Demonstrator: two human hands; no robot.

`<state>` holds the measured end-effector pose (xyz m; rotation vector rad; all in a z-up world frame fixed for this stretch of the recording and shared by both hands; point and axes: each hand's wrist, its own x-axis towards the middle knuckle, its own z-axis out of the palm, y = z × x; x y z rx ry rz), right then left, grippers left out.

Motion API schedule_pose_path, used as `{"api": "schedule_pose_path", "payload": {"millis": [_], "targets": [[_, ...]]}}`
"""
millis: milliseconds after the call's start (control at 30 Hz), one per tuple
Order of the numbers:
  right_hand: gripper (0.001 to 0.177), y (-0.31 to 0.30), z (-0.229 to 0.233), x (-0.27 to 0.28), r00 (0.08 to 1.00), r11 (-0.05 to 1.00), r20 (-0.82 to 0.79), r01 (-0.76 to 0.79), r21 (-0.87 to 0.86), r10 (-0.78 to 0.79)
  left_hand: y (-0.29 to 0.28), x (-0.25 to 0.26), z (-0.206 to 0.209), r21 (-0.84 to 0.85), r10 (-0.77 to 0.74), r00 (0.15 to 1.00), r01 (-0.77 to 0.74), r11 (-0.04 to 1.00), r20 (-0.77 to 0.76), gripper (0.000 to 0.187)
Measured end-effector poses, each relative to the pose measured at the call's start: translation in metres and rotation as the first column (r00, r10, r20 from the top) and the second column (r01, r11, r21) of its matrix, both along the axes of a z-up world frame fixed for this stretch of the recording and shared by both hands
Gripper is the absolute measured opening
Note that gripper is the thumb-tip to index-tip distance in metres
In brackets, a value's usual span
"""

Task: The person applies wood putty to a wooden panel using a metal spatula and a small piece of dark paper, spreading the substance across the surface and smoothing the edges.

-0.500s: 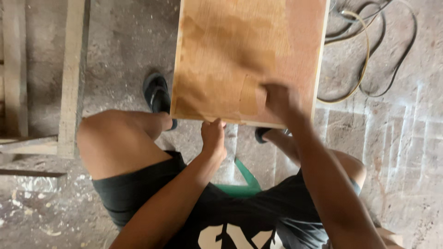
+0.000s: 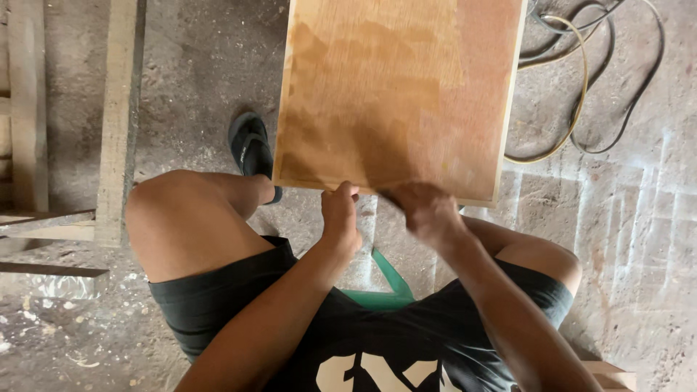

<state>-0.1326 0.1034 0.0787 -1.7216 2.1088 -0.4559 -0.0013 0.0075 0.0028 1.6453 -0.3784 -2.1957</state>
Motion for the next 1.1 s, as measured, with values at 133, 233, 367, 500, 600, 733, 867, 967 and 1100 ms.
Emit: {"api": "schedule_pose_path", "payload": {"millis": [133,233,367,500,600,733,867,967,1100], "targets": [[0.035,-0.025,-0.008,-0.011,0.982,0.993,-0.187,-0.007,-0.115,-0.015,0.003,0.0,0.005,0.071,-0.11,0.983,0.101,0.992,0.147,0.042],[0.027,-0.016,-0.023,0.012,0.973,0.984,-0.223,-0.095,-0.15,0.06,0.001,-0.001,0.013,0.082,0.017,0.998,-0.022,0.996,0.067,0.043],[0.019,0.014,-0.018,0.002,0.923,0.911,-0.339,-0.29,-0.293,0.185,-0.001,-0.004,0.009,-0.038,-0.045,0.997,0.048,0.998,0.057,0.051],[0.019,-0.011,-0.009,-0.026,0.981,0.989,-0.18,-0.094,-0.11,0.073,0.0,-0.005,0.014,0.019,-0.115,0.978,0.114,0.993,0.172,0.054],[0.016,-0.03,-0.026,-0.001,0.989,0.999,-0.144,-0.035,0.002,0.035,0.003,-0.004,0.015,0.042,-0.053,0.985,0.047,0.998,0.162,0.053],[0.027,0.015,-0.015,0.014,0.917,0.935,-0.371,-0.25,-0.25,0.146,-0.001,-0.006,0.017,-0.058,0.045,0.999,-0.044,0.997,0.011,0.052],[0.027,0.026,-0.001,-0.038,0.984,0.998,-0.172,-0.052,0.021,0.055,0.004,-0.009,0.013,-0.087,-0.11,0.987,0.12,0.989,0.118,0.046],[0.029,-0.008,-0.004,-0.094,0.959,0.978,-0.246,0.098,-0.183,-0.142,0.015,-0.011,0.006,-0.059,-0.174,0.974,0.184,0.981,0.144,0.051],[0.034,-0.026,-0.038,-0.078,0.939,0.942,-0.257,0.144,-0.304,-0.227,0.017,-0.014,0.006,-0.068,-0.183,0.975,0.192,0.979,0.127,0.054]]}}
